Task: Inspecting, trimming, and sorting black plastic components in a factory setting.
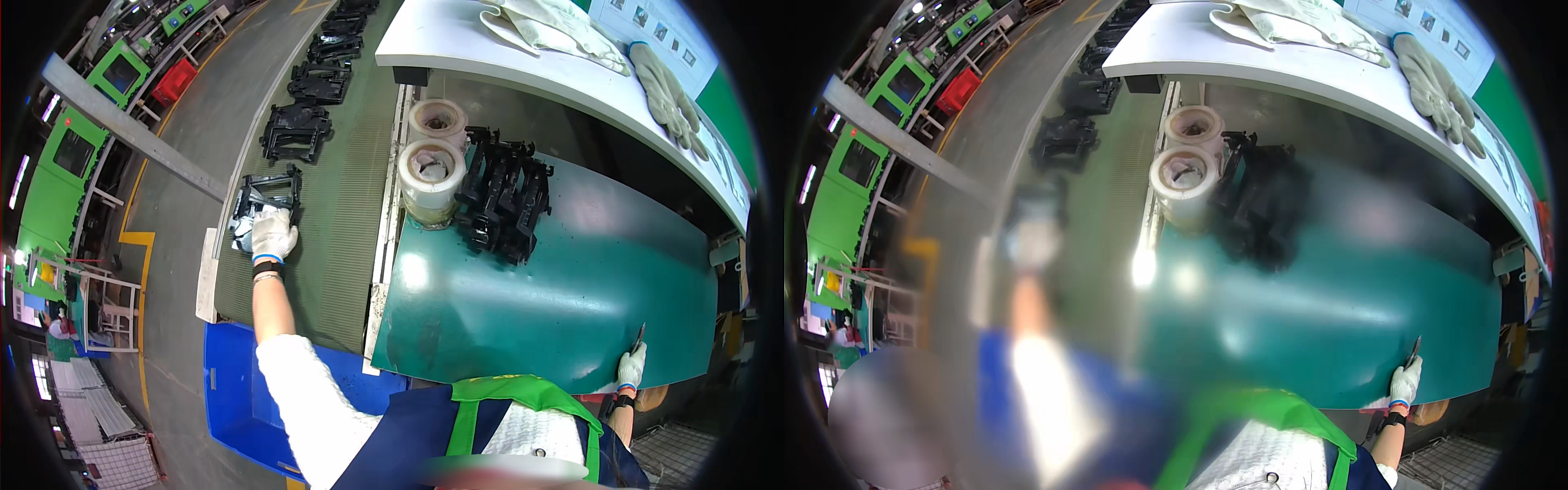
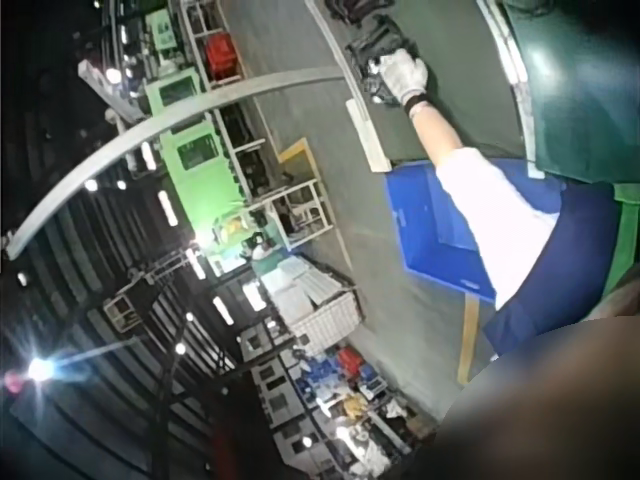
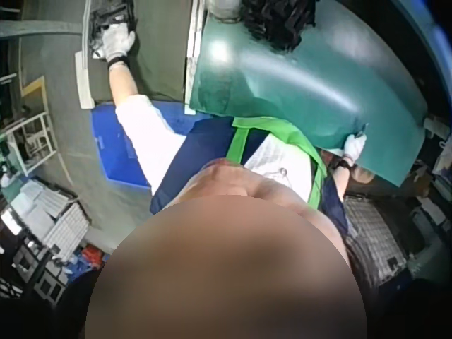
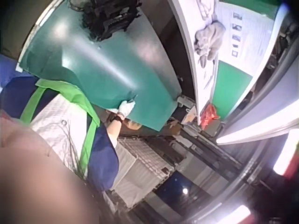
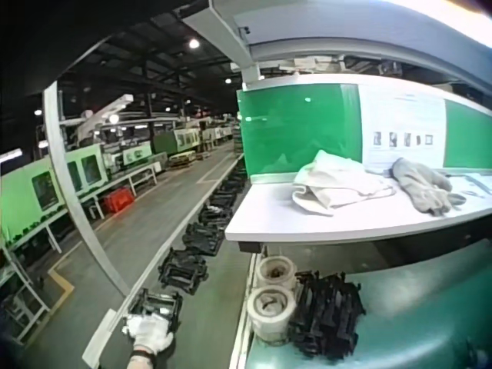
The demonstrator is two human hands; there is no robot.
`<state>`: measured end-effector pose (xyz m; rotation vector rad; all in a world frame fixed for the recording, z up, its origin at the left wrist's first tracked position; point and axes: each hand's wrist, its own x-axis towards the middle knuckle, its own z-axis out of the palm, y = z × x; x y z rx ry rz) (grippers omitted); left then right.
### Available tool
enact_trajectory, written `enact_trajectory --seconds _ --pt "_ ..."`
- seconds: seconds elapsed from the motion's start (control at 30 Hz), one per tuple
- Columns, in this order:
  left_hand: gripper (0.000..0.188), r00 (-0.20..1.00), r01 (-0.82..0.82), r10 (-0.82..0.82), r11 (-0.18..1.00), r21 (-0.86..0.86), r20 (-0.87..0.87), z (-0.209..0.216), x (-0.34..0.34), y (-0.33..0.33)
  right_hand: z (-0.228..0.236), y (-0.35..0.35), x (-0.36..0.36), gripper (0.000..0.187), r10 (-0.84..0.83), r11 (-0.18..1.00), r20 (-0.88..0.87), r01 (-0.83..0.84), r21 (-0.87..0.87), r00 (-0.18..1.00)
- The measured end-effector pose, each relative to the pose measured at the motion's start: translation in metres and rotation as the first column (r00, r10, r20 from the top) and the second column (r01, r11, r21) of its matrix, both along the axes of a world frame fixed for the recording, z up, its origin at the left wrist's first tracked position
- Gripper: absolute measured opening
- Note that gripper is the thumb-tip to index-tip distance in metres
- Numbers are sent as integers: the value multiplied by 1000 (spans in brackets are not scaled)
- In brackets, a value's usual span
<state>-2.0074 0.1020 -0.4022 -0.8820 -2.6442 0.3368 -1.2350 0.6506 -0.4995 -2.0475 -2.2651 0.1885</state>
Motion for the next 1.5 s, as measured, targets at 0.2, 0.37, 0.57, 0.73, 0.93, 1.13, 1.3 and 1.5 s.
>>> enact_trajectory --seconds 0.2,0.37,0.57,0.73,0.93,1.13,1.3,1.5 --pt "51 933 -215 219 975 -45 284 26 -9 17 12 -4 -14 54 37 999 -43 -38 -34 998" --pt "55 876 -339 313 941 8 366 24 -32 36 0 2 -8 55 44 998 -13 -43 55 999" --pt "64 870 -310 307 949 -56 386 -12 -62 -3 10 -2 -26 55 52 999 -57 -52 0 997" --pt "76 823 -372 248 916 154 511 39 55 30 45 -9 -21 51 49 984 -145 -72 -162 988" --pt "84 870 -435 227 771 465 437 29 175 -30 -21 30 -11 50 228 947 -727 -322 11 648" --pt "70 836 -475 168 701 533 523 64 278 -23 20 -28 -153 49 729 573 -478 -819 34 490" --pt "44 825 -382 12 749 542 565 72 351 1 70 -133 -230 61 412 162 -898 -982 -92 152" --pt "41 785 35 -406 783 620 468 81 430 127 84 -191 -239 79 85 -46 -996 -999 12 -16"
